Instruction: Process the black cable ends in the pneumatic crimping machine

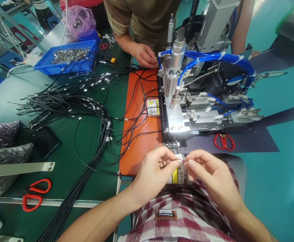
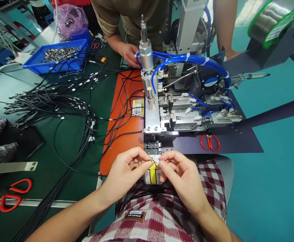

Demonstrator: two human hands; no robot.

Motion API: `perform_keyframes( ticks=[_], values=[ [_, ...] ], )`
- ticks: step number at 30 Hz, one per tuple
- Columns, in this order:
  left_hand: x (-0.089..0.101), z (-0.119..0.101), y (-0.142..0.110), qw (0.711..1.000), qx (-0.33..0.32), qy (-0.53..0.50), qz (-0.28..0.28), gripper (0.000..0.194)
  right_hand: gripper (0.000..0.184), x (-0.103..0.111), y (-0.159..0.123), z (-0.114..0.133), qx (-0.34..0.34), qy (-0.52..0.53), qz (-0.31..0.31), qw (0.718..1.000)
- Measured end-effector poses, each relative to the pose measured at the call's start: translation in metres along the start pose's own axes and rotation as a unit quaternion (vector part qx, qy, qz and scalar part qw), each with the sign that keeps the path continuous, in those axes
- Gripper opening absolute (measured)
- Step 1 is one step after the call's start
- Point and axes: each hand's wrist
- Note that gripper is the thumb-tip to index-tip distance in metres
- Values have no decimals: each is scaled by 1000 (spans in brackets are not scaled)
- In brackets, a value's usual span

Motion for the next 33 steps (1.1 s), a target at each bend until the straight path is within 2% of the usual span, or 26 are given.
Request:
perform_keyframes(
  ticks=[5,13,20,28,33],
  values=[
    [-1,0,-1,1000,1,-7,0,11,24,0,1,-5,-22,33,27,999],
    [-1,-4,-1,999,11,-30,1,13,27,0,0,-4,-45,42,26,998],
    [-3,-5,-2,996,16,-91,-2,16,20,-8,-2,-2,9,6,1,1000],
    [-6,-3,-2,995,11,-100,-18,18,13,-11,-3,-1,32,-16,-21,999],
    [-6,-3,1,982,46,-181,16,24,12,-18,-1,-5,52,7,-43,998]
  ],
)
Point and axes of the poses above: each hand's wrist, its own y-axis towards the middle knuckle, its own x-axis out of the back of the hand, z = x × y, and after that the axes turned 9 degrees about z, right-handed
